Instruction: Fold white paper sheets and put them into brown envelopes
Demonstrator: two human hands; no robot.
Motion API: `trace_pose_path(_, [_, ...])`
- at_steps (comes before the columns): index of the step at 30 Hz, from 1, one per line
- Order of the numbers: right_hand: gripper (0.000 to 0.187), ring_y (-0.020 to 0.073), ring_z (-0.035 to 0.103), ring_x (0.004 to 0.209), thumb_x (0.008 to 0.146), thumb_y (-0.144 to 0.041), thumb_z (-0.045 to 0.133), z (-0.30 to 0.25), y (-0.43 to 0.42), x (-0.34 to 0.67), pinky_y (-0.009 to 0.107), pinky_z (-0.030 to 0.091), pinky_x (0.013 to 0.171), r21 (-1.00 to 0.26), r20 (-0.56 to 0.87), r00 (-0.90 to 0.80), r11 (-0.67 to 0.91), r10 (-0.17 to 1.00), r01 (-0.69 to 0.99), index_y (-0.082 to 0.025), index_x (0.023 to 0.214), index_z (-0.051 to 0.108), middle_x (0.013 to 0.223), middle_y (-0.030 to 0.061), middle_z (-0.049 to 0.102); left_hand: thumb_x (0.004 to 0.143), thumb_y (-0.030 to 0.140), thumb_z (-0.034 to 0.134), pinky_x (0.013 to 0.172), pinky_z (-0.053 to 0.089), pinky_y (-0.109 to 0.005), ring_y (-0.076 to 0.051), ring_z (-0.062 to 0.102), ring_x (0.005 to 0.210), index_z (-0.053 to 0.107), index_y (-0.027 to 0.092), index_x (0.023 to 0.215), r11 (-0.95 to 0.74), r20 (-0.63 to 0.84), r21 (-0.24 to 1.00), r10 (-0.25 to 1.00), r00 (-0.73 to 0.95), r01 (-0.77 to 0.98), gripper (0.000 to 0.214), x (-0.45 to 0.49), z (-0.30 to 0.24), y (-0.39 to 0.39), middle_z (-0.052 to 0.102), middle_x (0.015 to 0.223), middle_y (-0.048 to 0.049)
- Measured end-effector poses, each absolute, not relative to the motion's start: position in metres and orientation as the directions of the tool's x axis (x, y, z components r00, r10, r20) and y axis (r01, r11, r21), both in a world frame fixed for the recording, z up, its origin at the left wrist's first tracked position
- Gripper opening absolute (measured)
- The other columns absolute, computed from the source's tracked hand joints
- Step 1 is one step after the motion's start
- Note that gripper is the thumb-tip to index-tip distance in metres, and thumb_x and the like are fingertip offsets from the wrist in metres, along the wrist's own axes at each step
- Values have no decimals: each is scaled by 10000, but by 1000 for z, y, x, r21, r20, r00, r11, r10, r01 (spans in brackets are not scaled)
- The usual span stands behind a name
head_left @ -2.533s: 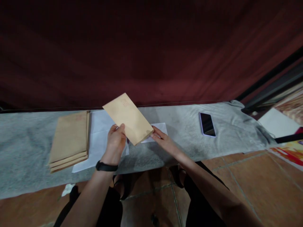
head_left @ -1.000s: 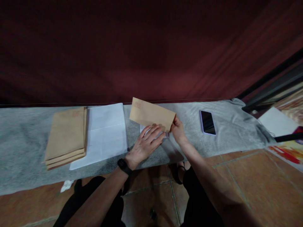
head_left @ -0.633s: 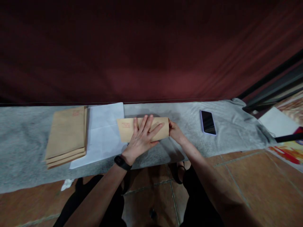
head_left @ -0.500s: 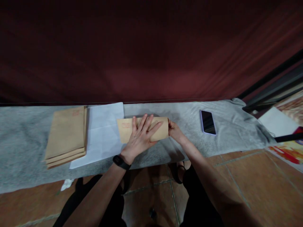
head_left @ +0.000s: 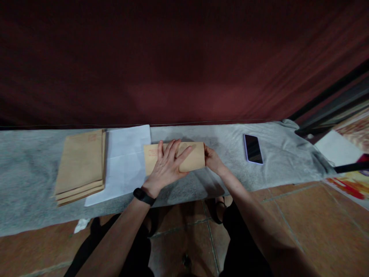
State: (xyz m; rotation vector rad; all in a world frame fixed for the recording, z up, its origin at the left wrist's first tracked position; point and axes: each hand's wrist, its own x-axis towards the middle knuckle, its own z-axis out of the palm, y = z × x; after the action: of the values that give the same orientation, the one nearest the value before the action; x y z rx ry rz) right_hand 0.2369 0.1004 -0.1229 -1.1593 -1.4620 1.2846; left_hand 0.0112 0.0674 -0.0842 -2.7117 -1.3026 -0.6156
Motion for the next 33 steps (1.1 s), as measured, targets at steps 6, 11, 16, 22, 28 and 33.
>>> trace_pose_path(6, [265, 191, 687, 849, 806, -263, 602, -132, 101, 240, 329, 579, 796, -993, 37, -187, 57, 982, 101, -221, 1049, 699, 918, 13, 753, 778, 431, 799, 1240, 74, -688, -419, 323, 1494, 277, 281, 1616, -637, 386, 115, 736, 556, 762, 999, 10, -84, 69, 325, 1625, -189])
trace_pose_path(11, [222, 189, 659, 797, 805, -214, 562, -133, 99, 241, 325, 562, 772, -963, 50, -112, 77, 992, 257, -223, 994, 677, 841, 3, 716, 791, 428, 777, 1243, 107, -661, -398, 359, 1471, 273, 265, 1616, -637, 359, 90, 738, 572, 766, 980, 8, -87, 72, 393, 1571, -201])
trace_pose_path(16, [241, 202, 647, 914, 812, -200, 553, -115, 93, 246, 343, 538, 853, -900, 220, 44, 186, 974, 394, -225, 1035, 639, 984, 44, 699, 805, 443, 755, 1251, 139, -612, -381, 373, 1460, 237, 234, 1627, -625, 349, 107, 752, 559, 773, 994, 8, -89, 74, 408, 1564, -205])
trace_pose_path(22, [136, 171, 625, 799, 884, -328, 553, -92, 86, 255, 294, 519, 771, -948, 240, 117, 206, 964, 243, -227, 942, 624, 866, 20, 665, 809, 453, 744, 1244, 166, -606, -389, 376, 1453, 223, 216, 1630, -593, 338, 133, 780, 527, 794, 1001, 11, -90, 74, 418, 1561, -207])
trace_pose_path(28, [187, 163, 614, 763, 812, -298, 551, -97, 83, 258, 281, 499, 759, -981, -50, -198, -11, 979, 192, -217, 858, 714, 775, -15, 685, 804, 425, 751, 1253, 146, -612, -389, 368, 1460, 250, 211, 1625, -615, 347, 136, 764, 544, 777, 985, 13, -93, 73, 431, 1547, -205])
trace_pose_path(33, [213, 141, 604, 724, 707, -263, 643, -92, 78, 265, 242, 481, 696, -977, -202, -435, -212, 878, 25, -202, 880, 752, 779, -24, 716, 804, 416, 765, 1245, 164, -637, -384, 368, 1456, 276, 236, 1617, -697, 323, 148, 704, 632, 701, 965, 16, -95, 67, 443, 1538, -193])
